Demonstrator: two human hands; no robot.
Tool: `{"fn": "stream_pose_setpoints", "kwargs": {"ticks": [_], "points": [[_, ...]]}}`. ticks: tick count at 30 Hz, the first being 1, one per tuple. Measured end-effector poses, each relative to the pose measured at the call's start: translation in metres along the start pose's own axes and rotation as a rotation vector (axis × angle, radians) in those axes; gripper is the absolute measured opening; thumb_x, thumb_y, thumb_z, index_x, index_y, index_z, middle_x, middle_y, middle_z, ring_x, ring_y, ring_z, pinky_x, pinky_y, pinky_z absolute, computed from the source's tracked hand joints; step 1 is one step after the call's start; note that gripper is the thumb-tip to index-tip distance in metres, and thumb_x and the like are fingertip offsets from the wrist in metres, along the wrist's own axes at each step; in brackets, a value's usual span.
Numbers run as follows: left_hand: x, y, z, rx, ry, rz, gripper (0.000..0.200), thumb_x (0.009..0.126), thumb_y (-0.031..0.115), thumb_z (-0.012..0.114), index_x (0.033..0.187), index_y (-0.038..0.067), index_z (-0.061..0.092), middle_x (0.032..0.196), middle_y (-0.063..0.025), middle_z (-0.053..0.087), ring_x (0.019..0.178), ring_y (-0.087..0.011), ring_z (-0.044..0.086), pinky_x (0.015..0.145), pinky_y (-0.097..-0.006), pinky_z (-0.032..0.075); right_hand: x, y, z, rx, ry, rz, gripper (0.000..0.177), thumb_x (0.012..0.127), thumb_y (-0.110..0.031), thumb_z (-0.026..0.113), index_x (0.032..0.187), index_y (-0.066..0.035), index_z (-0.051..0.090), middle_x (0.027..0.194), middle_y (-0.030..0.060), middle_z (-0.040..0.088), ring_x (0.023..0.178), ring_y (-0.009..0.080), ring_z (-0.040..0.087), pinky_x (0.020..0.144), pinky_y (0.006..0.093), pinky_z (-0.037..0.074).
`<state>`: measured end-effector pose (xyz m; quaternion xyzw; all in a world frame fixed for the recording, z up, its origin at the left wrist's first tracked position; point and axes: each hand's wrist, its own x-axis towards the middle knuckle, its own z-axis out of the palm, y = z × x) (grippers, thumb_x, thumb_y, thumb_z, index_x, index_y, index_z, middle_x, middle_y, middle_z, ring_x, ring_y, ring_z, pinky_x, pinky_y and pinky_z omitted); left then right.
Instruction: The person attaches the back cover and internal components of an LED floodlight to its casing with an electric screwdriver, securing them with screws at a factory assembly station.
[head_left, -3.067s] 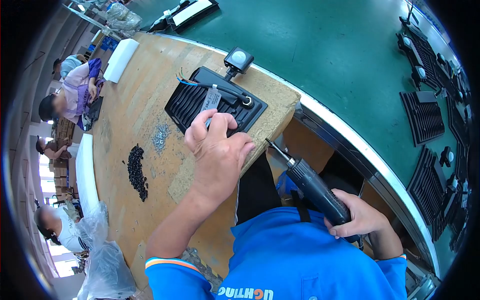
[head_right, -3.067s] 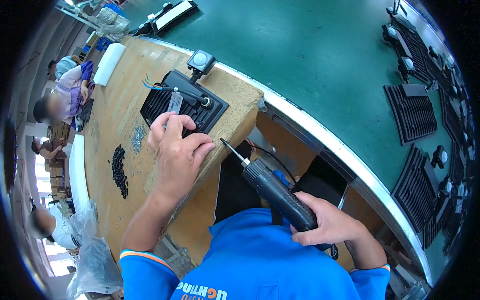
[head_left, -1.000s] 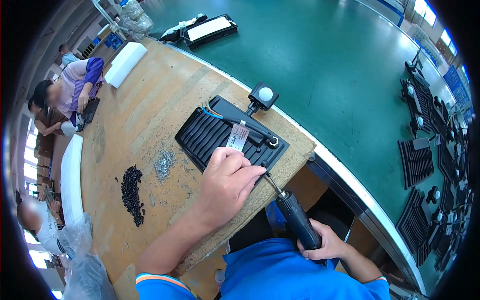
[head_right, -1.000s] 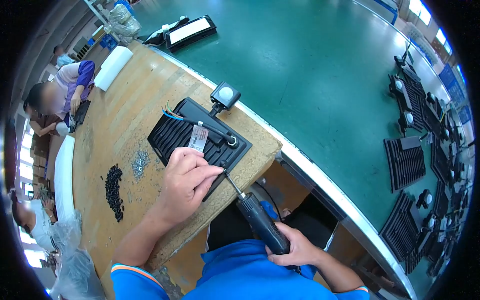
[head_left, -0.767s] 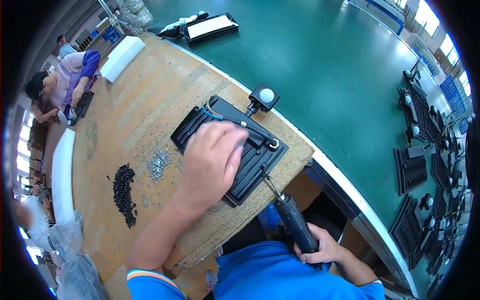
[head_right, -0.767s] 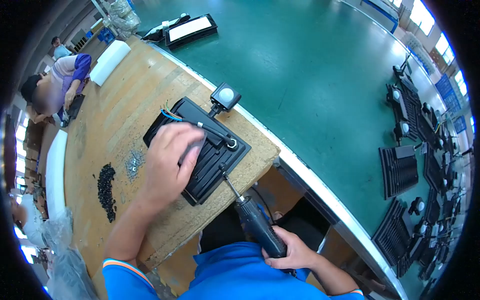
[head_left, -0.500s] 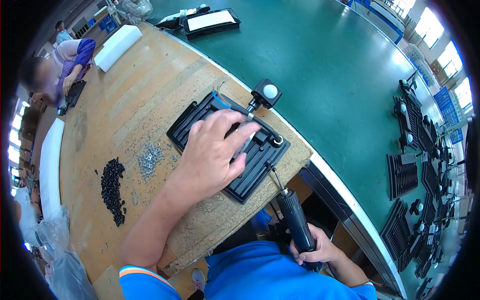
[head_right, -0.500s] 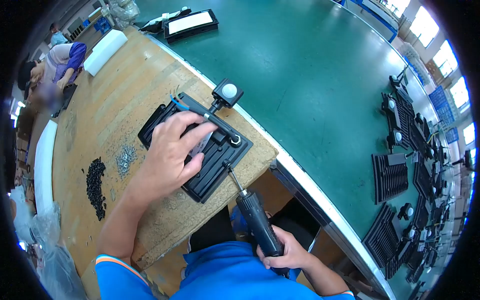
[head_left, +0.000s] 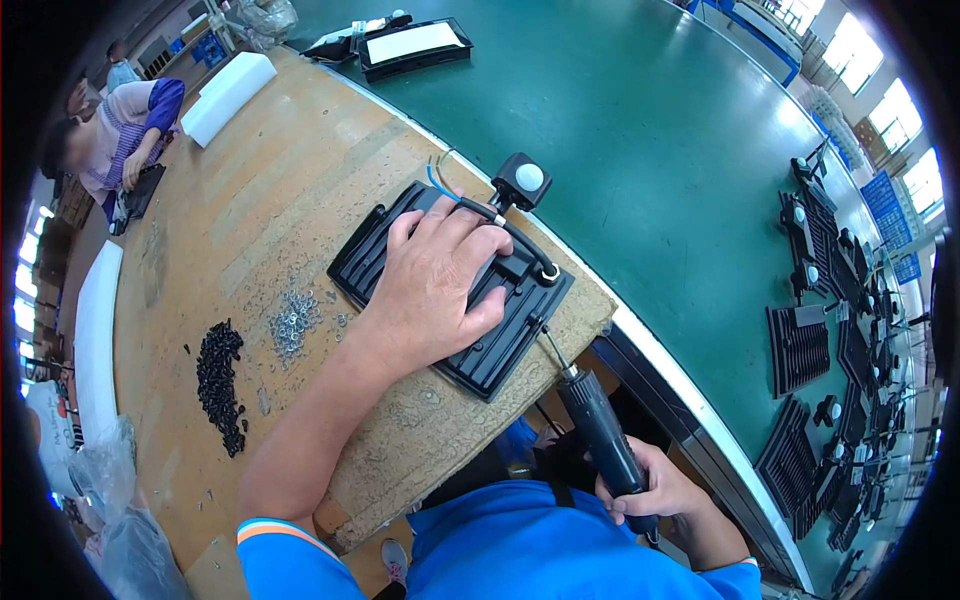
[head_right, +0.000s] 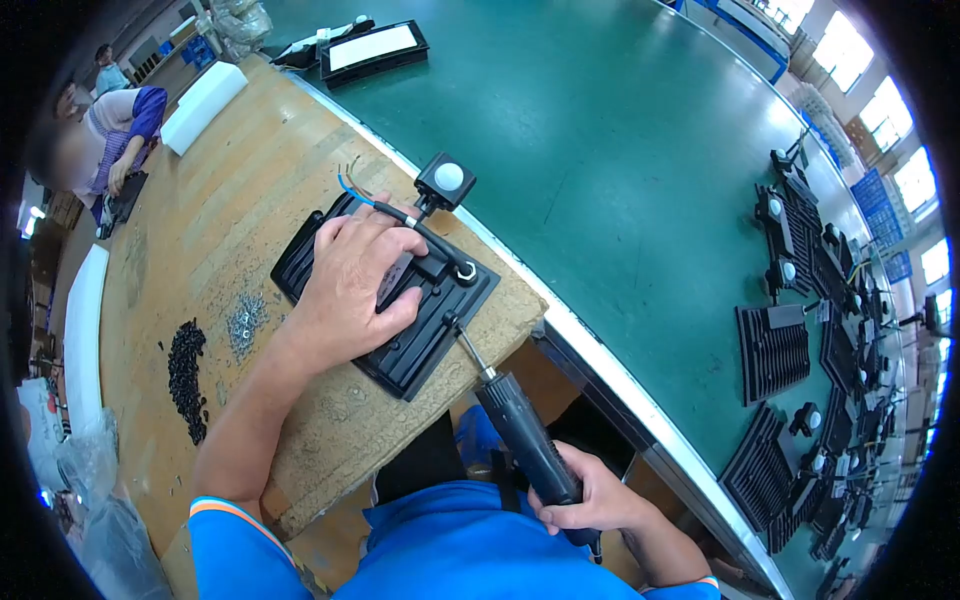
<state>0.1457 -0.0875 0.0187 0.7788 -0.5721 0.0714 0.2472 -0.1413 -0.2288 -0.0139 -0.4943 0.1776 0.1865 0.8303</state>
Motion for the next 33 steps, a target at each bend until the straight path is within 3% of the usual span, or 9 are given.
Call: {"fn": "stream_pose_setpoints", "kwargs": {"ticks": [5, 8, 10, 13, 16, 20, 33], "points": [[-0.003, 0.003, 0.000, -0.009, 0.010, 0.027, 0.038, 0.069, 0.019, 0.064, 0.105, 0.011, 0.053, 0.115, -0.0103, 0.049, 0.121, -0.0282, 0.039, 0.098, -0.0483, 0.027, -0.009, -0.007, -0.005, -0.049, -0.036, 0.072, 0.055, 0.072, -0.004, 0.070, 0.118, -0.003, 0.041, 0.081, 0.0080, 0.058, 0.064, 0.0124, 0.059, 0.060, 0.0251, 0.050], [-0.003, 0.004, 0.000, 0.021, -0.049, -0.009, 0.040, 0.071, 0.021, 0.061, 0.110, 0.011, 0.053, 0.121, -0.0117, 0.046, 0.123, -0.0279, 0.037, 0.100, -0.0486, 0.026, -0.012, -0.013, -0.004, -0.066, -0.016, 0.095, 0.054, 0.071, -0.004, 0.070, 0.117, -0.002, 0.041, 0.081, 0.0077, 0.058, 0.066, 0.0124, 0.059, 0.060, 0.0252, 0.050], [-0.003, 0.003, 0.001, 0.058, -0.157, -0.042, 0.052, 0.072, 0.020, 0.056, 0.123, 0.015, 0.049, 0.128, -0.0126, 0.040, 0.127, -0.0304, 0.033, 0.102, -0.0499, 0.021, -0.014, -0.019, -0.004, -0.152, 0.042, 0.148, 0.054, 0.069, -0.007, 0.072, 0.115, -0.002, 0.043, 0.081, 0.0065, 0.059, 0.068, 0.0122, 0.059, 0.063, 0.0256, 0.050], [-0.004, 0.004, 0.000, 0.100, -0.170, -0.016, 0.057, 0.073, 0.019, 0.055, 0.129, 0.019, 0.047, 0.128, -0.0129, 0.039, 0.128, -0.0322, 0.030, 0.103, -0.0495, 0.019, -0.016, -0.023, -0.007, -0.307, 0.058, 0.115, 0.055, 0.068, -0.010, 0.073, 0.115, -0.002, 0.044, 0.080, 0.0050, 0.059, 0.071, 0.0117, 0.058, 0.067, 0.0261, 0.048], [-0.003, 0.005, -0.001, 0.084, -0.181, -0.015, 0.055, 0.074, 0.019, 0.055, 0.128, 0.022, 0.048, 0.128, -0.0129, 0.039, 0.128, -0.0341, 0.030, 0.103, -0.0497, 0.018, -0.016, -0.027, -0.010, -0.380, 0.041, 0.080, 0.056, 0.069, -0.004, 0.072, 0.116, -0.002, 0.040, 0.076, 0.0083, 0.059, 0.062, 0.0137, 0.060, 0.057, 0.0264, 0.050], [-0.002, 0.006, -0.001, 0.089, -0.184, -0.016, 0.053, 0.074, 0.019, 0.054, 0.127, 0.023, 0.049, 0.129, -0.0124, 0.039, 0.128, -0.0340, 0.029, 0.103, -0.0497, 0.018, -0.017, -0.033, -0.012, -0.443, 0.029, 0.064, 0.055, 0.069, -0.006, 0.072, 0.114, -0.002, 0.041, 0.077, 0.0075, 0.059, 0.064, 0.0134, 0.060, 0.058, 0.0271, 0.051], [-0.001, 0.010, -0.002, 0.054, -0.227, -0.042, 0.051, 0.074, 0.013, 0.053, 0.124, 0.024, 0.052, 0.127, -0.0095, 0.041, 0.130, -0.0317, 0.028, 0.104, -0.0490, 0.014, -0.018, -0.075, -0.012, -0.449, -0.007, 0.293, 0.046, 0.072, -0.010, 0.071, 0.108, -0.002, 0.043, 0.077, 0.0050, 0.058, 0.062, 0.0120, 0.060, 0.055, 0.0252, 0.050]]}}
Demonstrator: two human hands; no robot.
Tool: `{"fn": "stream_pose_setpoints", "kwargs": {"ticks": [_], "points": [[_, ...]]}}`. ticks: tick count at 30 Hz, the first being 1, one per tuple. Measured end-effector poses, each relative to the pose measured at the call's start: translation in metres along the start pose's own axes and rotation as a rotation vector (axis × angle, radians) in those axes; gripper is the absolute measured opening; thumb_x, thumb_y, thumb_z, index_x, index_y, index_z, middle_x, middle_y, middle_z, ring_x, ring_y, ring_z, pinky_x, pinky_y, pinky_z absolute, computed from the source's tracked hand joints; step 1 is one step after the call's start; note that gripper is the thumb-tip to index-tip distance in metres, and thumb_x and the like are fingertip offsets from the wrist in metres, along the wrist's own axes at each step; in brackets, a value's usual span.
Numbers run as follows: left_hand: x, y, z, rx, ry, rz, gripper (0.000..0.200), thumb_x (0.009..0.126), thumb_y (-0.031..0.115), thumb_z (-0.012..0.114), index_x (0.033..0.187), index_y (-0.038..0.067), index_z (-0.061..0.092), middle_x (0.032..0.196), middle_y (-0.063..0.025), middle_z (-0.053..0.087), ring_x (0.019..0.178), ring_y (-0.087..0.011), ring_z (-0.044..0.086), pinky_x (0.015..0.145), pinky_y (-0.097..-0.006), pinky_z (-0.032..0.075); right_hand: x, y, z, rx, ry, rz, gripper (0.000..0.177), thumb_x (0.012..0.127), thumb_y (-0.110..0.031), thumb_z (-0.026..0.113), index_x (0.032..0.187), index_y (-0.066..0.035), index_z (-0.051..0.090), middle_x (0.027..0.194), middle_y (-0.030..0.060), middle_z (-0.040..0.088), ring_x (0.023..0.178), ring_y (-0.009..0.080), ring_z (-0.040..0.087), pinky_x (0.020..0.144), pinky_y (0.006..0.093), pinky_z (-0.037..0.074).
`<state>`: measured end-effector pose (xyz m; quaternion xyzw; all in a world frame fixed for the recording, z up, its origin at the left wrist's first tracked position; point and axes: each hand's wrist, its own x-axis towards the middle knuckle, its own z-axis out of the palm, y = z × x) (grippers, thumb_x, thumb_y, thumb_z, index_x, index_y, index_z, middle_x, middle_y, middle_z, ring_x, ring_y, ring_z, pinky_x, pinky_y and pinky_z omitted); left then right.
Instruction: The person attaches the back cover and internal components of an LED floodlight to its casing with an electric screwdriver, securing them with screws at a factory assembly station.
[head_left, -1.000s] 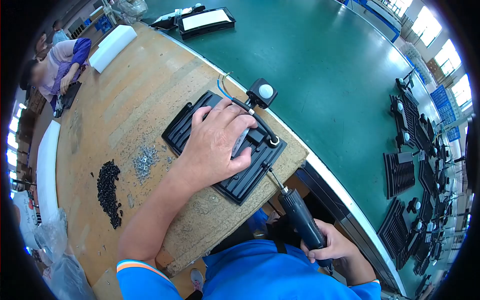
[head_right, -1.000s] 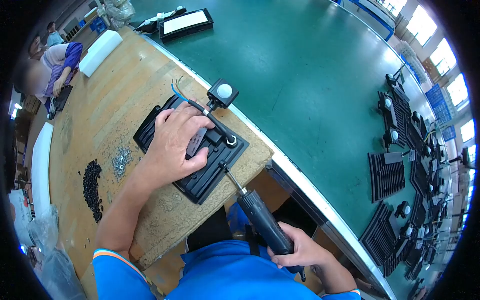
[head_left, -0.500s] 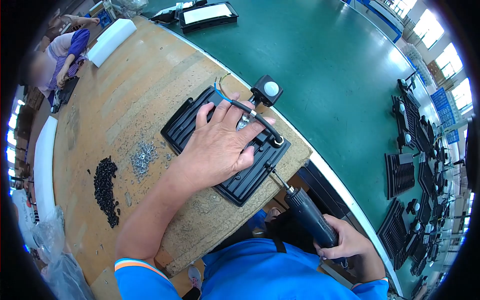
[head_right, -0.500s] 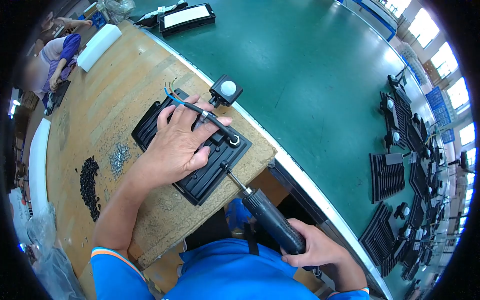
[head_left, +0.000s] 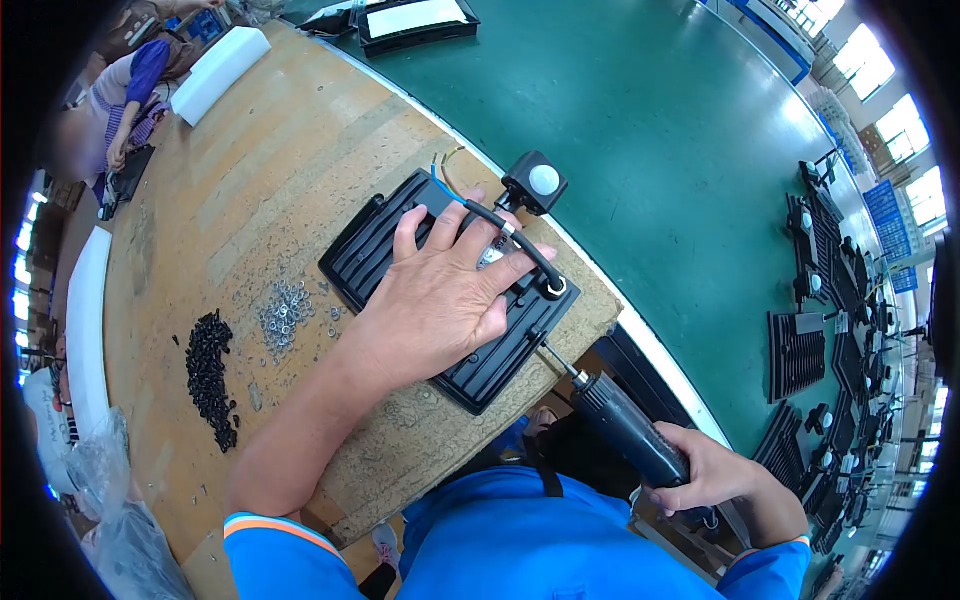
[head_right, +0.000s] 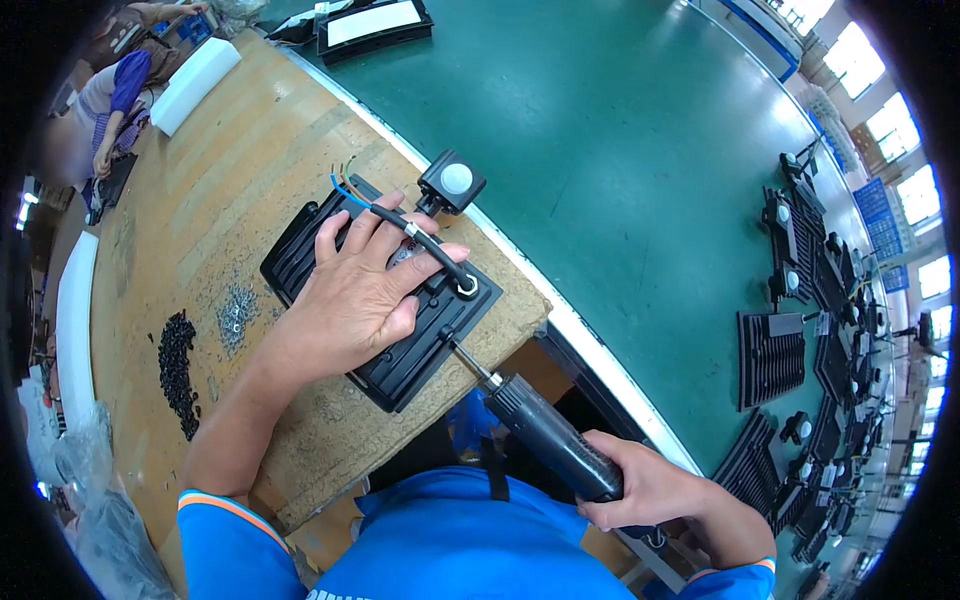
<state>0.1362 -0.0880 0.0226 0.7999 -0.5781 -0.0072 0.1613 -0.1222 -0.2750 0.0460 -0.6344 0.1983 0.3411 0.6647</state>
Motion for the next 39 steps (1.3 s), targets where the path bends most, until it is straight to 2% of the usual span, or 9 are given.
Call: {"fn": "stream_pose_setpoints", "kwargs": {"ticks": [15, 19, 21, 24, 29, 31, 33, 36, 39], "points": [[0.003, -0.001, -0.004, 0.010, -0.003, -0.002, 0.053, 0.071, 0.012, 0.053, 0.122, 0.023, 0.054, 0.125, -0.0084, 0.044, 0.129, -0.0327, 0.029, 0.103, -0.0502, 0.015, 0.000, -0.018, -0.023, -0.142, -0.091, 0.065, 0.050, 0.074, -0.014, 0.066, 0.116, 0.000, 0.044, 0.078, 0.0063, 0.060, 0.071, 0.0108, 0.061, 0.064, 0.0257, 0.049], [0.001, -0.001, -0.003, 0.020, 0.002, 0.003, 0.054, 0.071, 0.012, 0.052, 0.124, 0.023, 0.052, 0.128, -0.0084, 0.042, 0.130, -0.0338, 0.028, 0.102, -0.0526, 0.014, 0.001, -0.015, -0.017, -0.151, 0.005, 0.005, 0.047, 0.067, -0.017, 0.073, 0.103, -0.002, 0.046, 0.077, 0.0029, 0.060, 0.069, 0.0090, 0.058, 0.064, 0.0258, 0.048], [0.000, 0.001, -0.002, 0.038, 0.048, 0.037, 0.051, 0.071, 0.010, 0.054, 0.121, 0.020, 0.055, 0.127, -0.0112, 0.045, 0.127, -0.0343, 0.033, 0.102, -0.0506, 0.021, 0.000, -0.012, -0.019, -0.152, -0.027, -0.008, 0.055, 0.069, -0.018, 0.069, 0.115, 0.001, 0.045, 0.081, 0.0064, 0.059, 0.076, 0.0128, 0.058, 0.069, 0.0269, 0.047], [-0.003, 0.001, 0.002, 0.249, 0.347, 0.120, 0.039, 0.070, 0.010, 0.061, 0.109, 0.011, 0.062, 0.109, -0.0154, 0.056, 0.103, -0.0328, 0.055, 0.084, -0.0399, 0.041, 0.003, -0.002, -0.020, -0.095, -0.047, -0.038, 0.053, 0.067, -0.013, 0.070, 0.111, 0.000, 0.044, 0.078, 0.0057, 0.059, 0.069, 0.0117, 0.059, 0.063, 0.0255, 0.048], [-0.040, 0.087, -0.021, 0.348, 0.238, -0.170, 0.043, 0.067, 0.008, 0.061, 0.110, 0.006, 0.060, 0.102, -0.0159, 0.057, 0.084, -0.0265, 0.055, 0.075, -0.0408, 0.042, 0.003, -0.007, -0.022, 0.011, -0.099, -0.003, 0.051, 0.066, -0.005, 0.070, 0.109, -0.001, 0.042, 0.074, 0.0053, 0.059, 0.064, 0.0116, 0.060, 0.059, 0.0256, 0.050], [-0.036, 0.120, -0.029, 0.198, 0.090, -0.089, 0.041, 0.070, 0.011, 0.059, 0.110, 0.005, 0.059, 0.099, -0.0144, 0.056, 0.086, -0.0245, 0.055, 0.073, -0.0385, 0.041, 0.002, -0.009, -0.022, -0.016, -0.086, -0.002, 0.051, 0.069, -0.006, 0.067, 0.113, 0.000, 0.043, 0.073, 0.0054, 0.059, 0.062, 0.0119, 0.059, 0.059, 0.0258, 0.049], [-0.018, 0.120, 0.004, 0.121, 0.293, 0.406, 0.037, 0.074, 0.015, 0.056, 0.110, 0.006, 0.059, 0.093, -0.0123, 0.056, 0.083, -0.0231, 0.053, 0.066, -0.0369, 0.040, 0.003, -0.013, -0.021, -0.053, -0.078, -0.001, 0.050, 0.072, -0.007, 0.065, 0.117, 0.000, 0.044, 0.072, 0.0055, 0.058, 0.060, 0.0122, 0.059, 0.059, 0.0261, 0.048], [0.010, 0.118, 0.037, 0.144, 0.463, 0.620, 0.033, 0.076, 0.018, 0.054, 0.105, 0.005, 0.059, 0.082, -0.0087, 0.054, 0.074, -0.0200, 0.052, 0.058, -0.0325, 0.038, 0.005, -0.011, -0.021, -0.018, -0.086, 0.034, 0.049, 0.073, -0.007, 0.068, 0.116, 0.000, 0.045, 0.075, 0.0057, 0.059, 0.061, 0.0119, 0.059, 0.058, 0.0241, 0.049], [0.008, 0.109, 0.051, 0.053, 0.221, 0.479, 0.021, 0.073, 0.018, 0.056, 0.091, 0.006, 0.059, 0.070, -0.0042, 0.049, 0.065, -0.0174, 0.048, 0.054, -0.0293, 0.036, 0.007, -0.009, -0.020, -0.014, -0.050, -0.016, 0.050, 0.073, -0.012, 0.073, 0.114, 0.000, 0.046, 0.079, 0.0059, 0.060, 0.066, 0.0126, 0.059, 0.061, 0.0256, 0.049]]}}
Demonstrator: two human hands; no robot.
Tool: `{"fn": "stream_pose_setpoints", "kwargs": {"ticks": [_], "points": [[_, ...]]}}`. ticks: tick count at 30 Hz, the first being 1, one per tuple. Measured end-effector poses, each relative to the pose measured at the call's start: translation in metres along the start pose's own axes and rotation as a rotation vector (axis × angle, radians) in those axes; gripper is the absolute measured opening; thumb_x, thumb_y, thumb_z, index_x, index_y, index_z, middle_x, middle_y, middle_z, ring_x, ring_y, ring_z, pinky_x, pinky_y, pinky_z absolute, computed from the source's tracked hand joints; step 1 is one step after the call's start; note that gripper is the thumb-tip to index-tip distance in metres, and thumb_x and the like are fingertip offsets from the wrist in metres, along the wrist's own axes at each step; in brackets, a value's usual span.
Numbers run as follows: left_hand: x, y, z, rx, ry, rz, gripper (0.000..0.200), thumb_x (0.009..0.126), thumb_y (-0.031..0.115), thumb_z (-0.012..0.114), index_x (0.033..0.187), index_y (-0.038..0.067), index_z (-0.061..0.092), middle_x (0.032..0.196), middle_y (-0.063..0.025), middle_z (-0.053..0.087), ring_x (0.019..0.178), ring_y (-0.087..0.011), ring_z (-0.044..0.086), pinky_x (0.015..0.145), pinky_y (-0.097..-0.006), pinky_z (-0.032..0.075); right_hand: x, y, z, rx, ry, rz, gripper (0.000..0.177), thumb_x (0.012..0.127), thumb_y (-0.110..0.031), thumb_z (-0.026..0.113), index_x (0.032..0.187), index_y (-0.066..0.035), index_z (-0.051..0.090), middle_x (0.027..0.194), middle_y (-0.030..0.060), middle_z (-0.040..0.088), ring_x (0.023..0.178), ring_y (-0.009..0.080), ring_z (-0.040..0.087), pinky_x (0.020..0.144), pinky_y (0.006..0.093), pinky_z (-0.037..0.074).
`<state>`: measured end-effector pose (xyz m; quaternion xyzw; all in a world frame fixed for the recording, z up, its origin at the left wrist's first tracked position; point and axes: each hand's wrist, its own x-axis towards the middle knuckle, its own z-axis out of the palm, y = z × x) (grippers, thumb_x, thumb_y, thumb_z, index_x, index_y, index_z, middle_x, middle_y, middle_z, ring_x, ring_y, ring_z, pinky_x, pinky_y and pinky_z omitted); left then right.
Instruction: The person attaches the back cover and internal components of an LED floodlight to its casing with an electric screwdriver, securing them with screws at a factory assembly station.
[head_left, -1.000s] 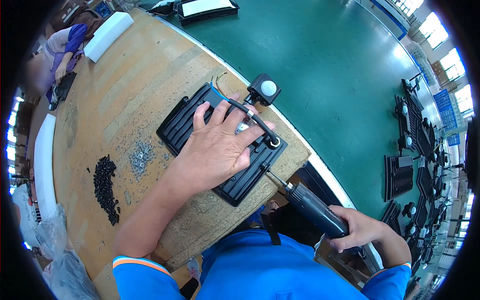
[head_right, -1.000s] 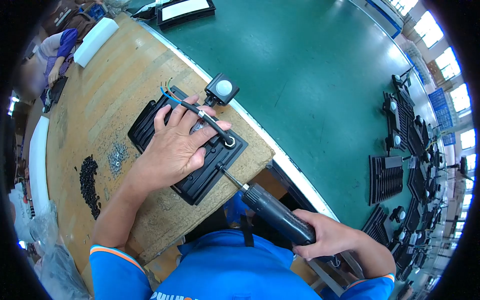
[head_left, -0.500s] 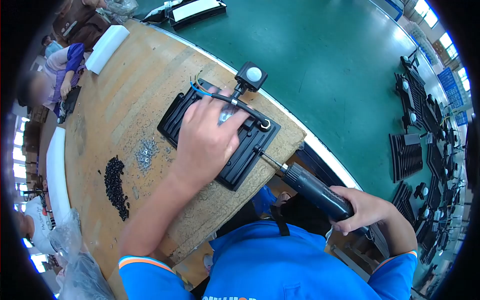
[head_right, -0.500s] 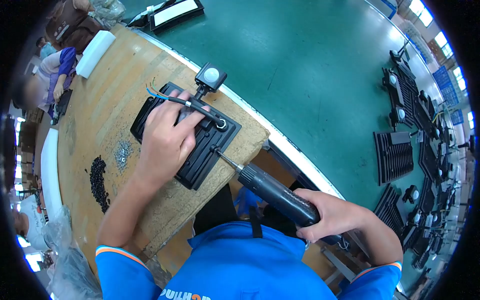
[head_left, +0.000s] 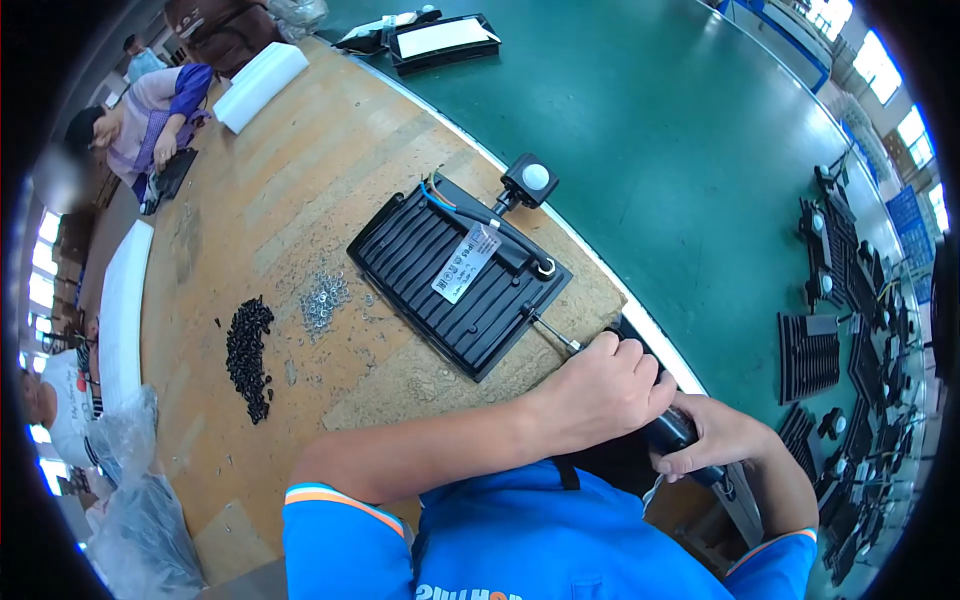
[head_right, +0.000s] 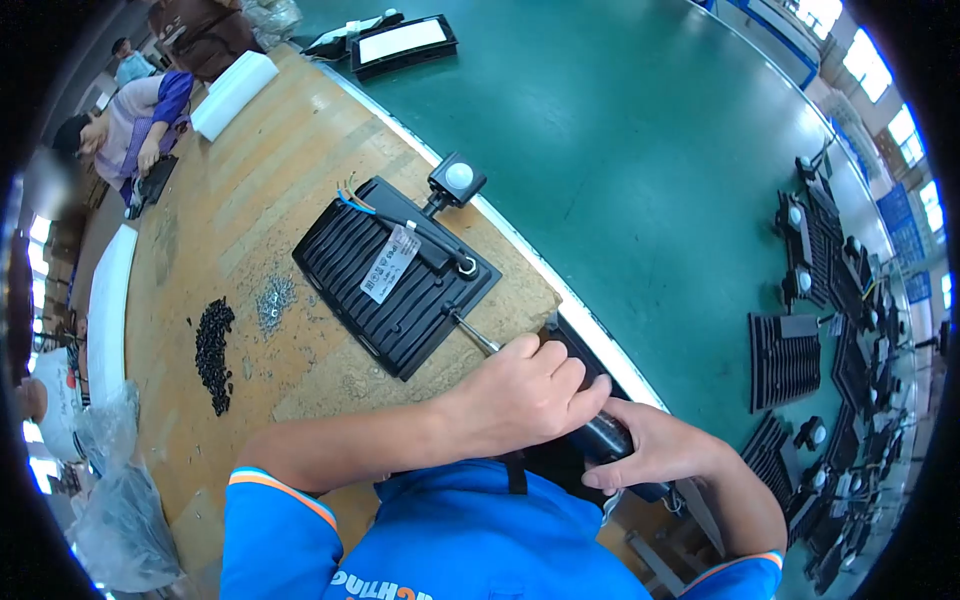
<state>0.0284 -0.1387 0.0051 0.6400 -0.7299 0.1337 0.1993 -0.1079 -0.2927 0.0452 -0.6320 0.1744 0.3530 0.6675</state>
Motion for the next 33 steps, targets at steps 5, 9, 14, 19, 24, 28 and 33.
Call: {"fn": "stream_pose_setpoints", "kwargs": {"ticks": [5, 9, 14, 19, 24, 28, 33], "points": [[-0.002, -0.006, 0.003, 0.025, 0.098, -0.031, 0.009, 0.071, 0.016, 0.056, 0.073, 0.010, 0.050, 0.062, -0.0006, 0.043, 0.062, -0.0156, 0.047, 0.054, -0.0275, 0.035, -0.025, 0.020, -0.016, 0.043, 0.157, -0.078, 0.054, 0.068, -0.030, 0.079, 0.105, 0.000, 0.055, 0.089, 0.0013, 0.058, 0.083, 0.0098, 0.054, 0.080, 0.0258, 0.042], [-0.003, -0.008, 0.001, 0.024, 0.149, -0.052, 0.010, 0.070, 0.015, 0.056, 0.070, 0.011, 0.047, 0.062, -0.0006, 0.042, 0.061, -0.0156, 0.046, 0.054, -0.0280, 0.034, -0.048, 0.030, -0.004, 0.063, 0.358, -0.071, 0.048, 0.065, -0.031, 0.081, 0.095, -0.001, 0.059, 0.085, 0.0010, 0.057, 0.079, 0.0093, 0.053, 0.075, 0.0246, 0.043], [-0.005, -0.008, 0.000, 0.017, 0.153, -0.042, 0.011, 0.070, 0.015, 0.056, 0.068, 0.011, 0.046, 0.061, -0.0007, 0.042, 0.060, -0.0153, 0.046, 0.053, -0.0279, 0.034, -0.047, 0.036, -0.008, -0.123, 0.353, -0.036, 0.049, 0.062, -0.031, 0.083, 0.092, -0.001, 0.058, 0.081, 0.0000, 0.056, 0.074, 0.0087, 0.053, 0.070, 0.0238, 0.043], [-0.005, -0.010, -0.006, 0.016, 0.160, -0.070, 0.012, 0.069, 0.014, 0.056, 0.067, 0.012, 0.045, 0.060, -0.0002, 0.042, 0.060, -0.0148, 0.046, 0.053, -0.0279, 0.033, -0.045, 0.029, 0.001, -0.021, 0.380, -0.068, 0.051, 0.062, -0.032, 0.083, 0.092, 0.000, 0.056, 0.080, 0.0005, 0.055, 0.071, 0.0078, 0.051, 0.067, 0.0241, 0.042], [-0.006, -0.011, -0.007, 0.006, 0.128, -0.078, 0.012, 0.070, 0.014, 0.056, 0.067, 0.013, 0.045, 0.061, 0.0001, 0.042, 0.061, -0.0147, 0.047, 0.054, -0.0282, 0.033, -0.039, 0.033, -0.003, -0.023, 0.297, -0.116, 0.056, 0.065, -0.032, 0.081, 0.100, 0.000, 0.052, 0.079, 0.0009, 0.056, 0.073, 0.0070, 0.053, 0.067, 0.0232, 0.043], [-0.006, -0.011, -0.008, 0.021, 0.103, -0.089, 0.011, 0.070, 0.014, 0.056, 0.067, 0.013, 0.045, 0.063, -0.0004, 0.043, 0.062, -0.0147, 0.047, 0.055, -0.0282, 0.033, -0.018, -0.001, 0.004, -0.052, 0.184, -0.171, 0.061, 0.068, -0.030, 0.079, 0.111, 0.001, 0.048, 0.079, 0.0022, 0.056, 0.072, 0.0081, 0.056, 0.065, 0.0236, 0.046], [-0.017, -0.030, -0.044, -0.195, 0.100, -0.102, 0.021, 0.066, 0.020, 0.067, 0.080, 0.010, 0.056, 0.072, -0.0031, 0.050, 0.079, -0.0199, 0.055, 0.070, -0.0333, 0.042, -0.007, -0.011, 0.005, 0.001, 0.060, -0.002, 0.063, 0.074, -0.021, 0.075, 0.122, 0.001, 0.042, 0.078, 0.0029, 0.056, 0.064, 0.0102, 0.058, 0.058, 0.0239, 0.048]]}}
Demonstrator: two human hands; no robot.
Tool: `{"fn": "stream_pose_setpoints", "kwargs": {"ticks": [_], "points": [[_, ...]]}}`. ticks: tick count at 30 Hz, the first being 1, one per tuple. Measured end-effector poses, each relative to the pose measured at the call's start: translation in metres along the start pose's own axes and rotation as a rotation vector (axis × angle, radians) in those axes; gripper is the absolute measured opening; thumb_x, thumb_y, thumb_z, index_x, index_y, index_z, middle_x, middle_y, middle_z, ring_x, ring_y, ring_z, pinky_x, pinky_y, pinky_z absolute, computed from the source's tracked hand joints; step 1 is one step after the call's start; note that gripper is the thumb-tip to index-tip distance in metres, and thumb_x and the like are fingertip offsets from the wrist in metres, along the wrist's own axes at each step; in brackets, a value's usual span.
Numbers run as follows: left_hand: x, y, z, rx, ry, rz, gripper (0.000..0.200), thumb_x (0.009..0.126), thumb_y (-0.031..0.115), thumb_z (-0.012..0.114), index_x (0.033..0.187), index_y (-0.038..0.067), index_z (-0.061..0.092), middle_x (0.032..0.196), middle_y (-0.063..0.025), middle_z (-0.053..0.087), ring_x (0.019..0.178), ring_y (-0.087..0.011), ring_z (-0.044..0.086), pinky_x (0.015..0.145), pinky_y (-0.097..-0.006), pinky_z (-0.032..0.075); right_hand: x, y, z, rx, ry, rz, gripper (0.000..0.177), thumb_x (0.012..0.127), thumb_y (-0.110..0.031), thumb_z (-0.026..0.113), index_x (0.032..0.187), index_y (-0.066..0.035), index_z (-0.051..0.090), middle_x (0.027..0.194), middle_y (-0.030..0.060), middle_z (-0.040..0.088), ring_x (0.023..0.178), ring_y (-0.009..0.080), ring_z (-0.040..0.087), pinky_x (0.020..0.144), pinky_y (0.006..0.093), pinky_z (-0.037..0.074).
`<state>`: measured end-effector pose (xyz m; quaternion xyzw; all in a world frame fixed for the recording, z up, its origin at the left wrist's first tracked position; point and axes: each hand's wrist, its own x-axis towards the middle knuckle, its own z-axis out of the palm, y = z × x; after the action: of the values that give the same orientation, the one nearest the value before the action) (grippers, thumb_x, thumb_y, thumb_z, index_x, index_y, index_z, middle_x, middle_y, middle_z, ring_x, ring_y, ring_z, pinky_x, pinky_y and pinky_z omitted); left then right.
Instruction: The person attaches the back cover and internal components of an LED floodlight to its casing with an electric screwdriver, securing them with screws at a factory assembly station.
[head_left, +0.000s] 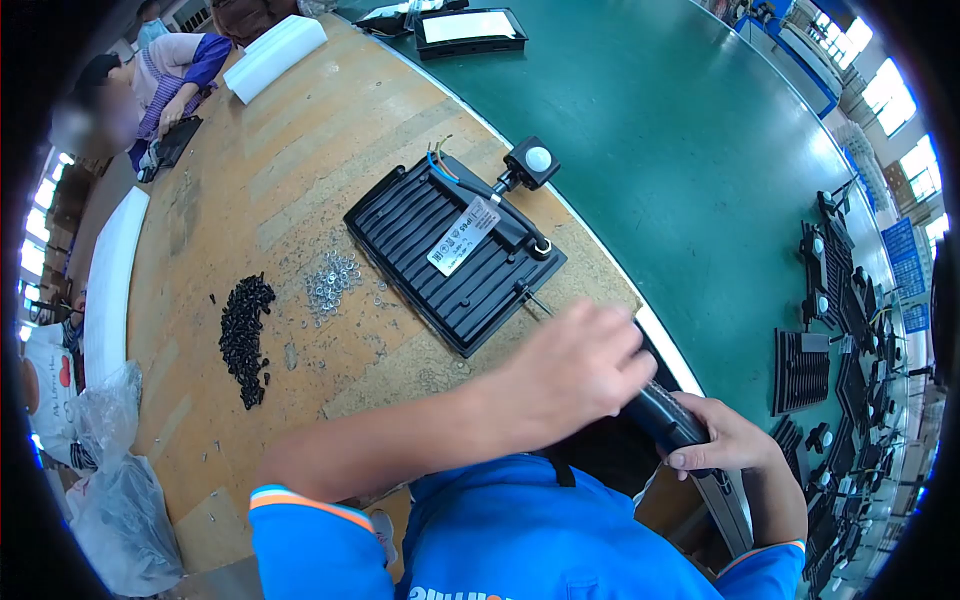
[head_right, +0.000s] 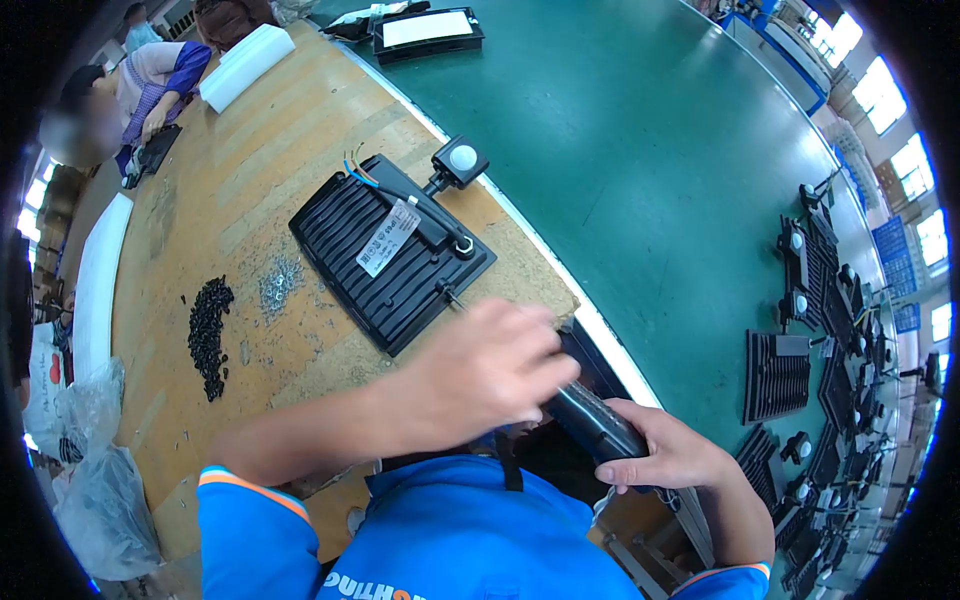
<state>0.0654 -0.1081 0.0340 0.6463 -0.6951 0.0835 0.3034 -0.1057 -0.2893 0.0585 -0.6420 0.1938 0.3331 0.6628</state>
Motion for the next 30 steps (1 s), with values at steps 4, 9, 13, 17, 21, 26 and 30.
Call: {"fn": "stream_pose_setpoints", "kwargs": {"ticks": [4, 9, 13, 17, 21, 26, 30], "points": [[-0.027, -0.067, -0.064, 0.115, 0.644, -0.596, 0.013, 0.078, 0.015, 0.059, 0.068, 0.007, 0.056, 0.069, -0.0067, 0.056, 0.072, -0.0229, 0.055, 0.066, -0.0392, 0.045, 0.005, 0.008, -0.001, -0.007, -0.023, -0.090, 0.060, 0.074, -0.020, 0.075, 0.121, 0.000, 0.043, 0.080, 0.0046, 0.058, 0.065, 0.0106, 0.059, 0.058, 0.0235, 0.048], [-0.042, -0.143, -0.046, 0.250, 0.212, -0.890, 0.033, 0.085, 0.031, 0.054, 0.106, 0.007, 0.060, 0.093, -0.0144, 0.055, 0.088, -0.0294, 0.056, 0.079, -0.0421, 0.044, 0.008, 0.002, 0.013, 0.085, -0.019, -0.073, 0.058, 0.076, -0.020, 0.074, 0.120, 0.001, 0.043, 0.083, 0.0086, 0.061, 0.067, 0.0126, 0.061, 0.060, 0.0243, 0.050], [-0.036, -0.119, -0.038, 0.514, 0.071, -0.802, 0.036, 0.085, 0.031, 0.054, 0.115, 0.011, 0.056, 0.106, -0.0135, 0.050, 0.097, -0.0327, 0.051, 0.081, -0.0469, 0.041, 0.003, 0.012, 0.013, 0.181, -0.027, -0.014, 0.060, 0.077, -0.020, 0.073, 0.123, 0.002, 0.039, 0.083, 0.0105, 0.062, 0.066, 0.0139, 0.061, 0.062, 0.0250, 0.051], [-0.034, -0.109, -0.036, 0.546, -0.031, -0.814, 0.037, 0.086, 0.028, 0.053, 0.119, 0.012, 0.051, 0.111, -0.0151, 0.049, 0.099, -0.0348, 0.050, 0.078, -0.0488, 0.040, -0.004, 0.016, 0.019, 0.162, 0.001, 0.013, 0.067, 0.080, -0.022, 0.072, 0.131, 0.002, 0.035, 0.085, 0.0069, 0.058, 0.064, 0.0118, 0.060, 0.059, 0.0236, 0.050], [-0.037, -0.110, -0.034, 0.563, -0.018, -0.786, 0.037, 0.086, 0.026, 0.054, 0.119, 0.010, 0.049, 0.112, -0.0151, 0.048, 0.100, -0.0344, 0.050, 0.078, -0.0490, 0.040, -0.003, 0.012, 0.021, 0.058, 0.029, 0.034, 0.067, 0.081, -0.023, 0.071, 0.132, 0.001, 0.035, 0.084, 0.0050, 0.056, 0.064, 0.0098, 0.060, 0.059, 0.0244, 0.050], [-0.036, -0.109, -0.035, 0.564, -0.021, -0.764, 0.037, 0.086, 0.023, 0.055, 0.119, 0.008, 0.049, 0.112, -0.0158, 0.047, 0.100, -0.0346, 0.049, 0.080, -0.0475, 0.039, -0.002, 0.009, 0.024, 0.173, -0.029, 0.108, 0.064, 0.081, -0.020, 0.069, 0.131, 0.000, 0.035, 0.083, 0.0061, 0.058, 0.066, 0.0097, 0.060, 0.061, 0.0242, 0.050], [-0.036, -0.107, -0.034, 0.566, -0.022, -0.770, 0.037, 0.086, 0.023, 0.055, 0.119, 0.007, 0.050, 0.112, -0.0160, 0.047, 0.101, -0.0344, 0.049, 0.081, -0.0469, 0.039, 0.001, 0.004, 0.020, -0.373, 0.082, -0.140, 0.063, 0.082, -0.019, 0.068, 0.132, -0.001, 0.033, 0.082, 0.0054, 0.058, 0.066, 0.0101, 0.060, 0.061, 0.0247, 0.050]]}}
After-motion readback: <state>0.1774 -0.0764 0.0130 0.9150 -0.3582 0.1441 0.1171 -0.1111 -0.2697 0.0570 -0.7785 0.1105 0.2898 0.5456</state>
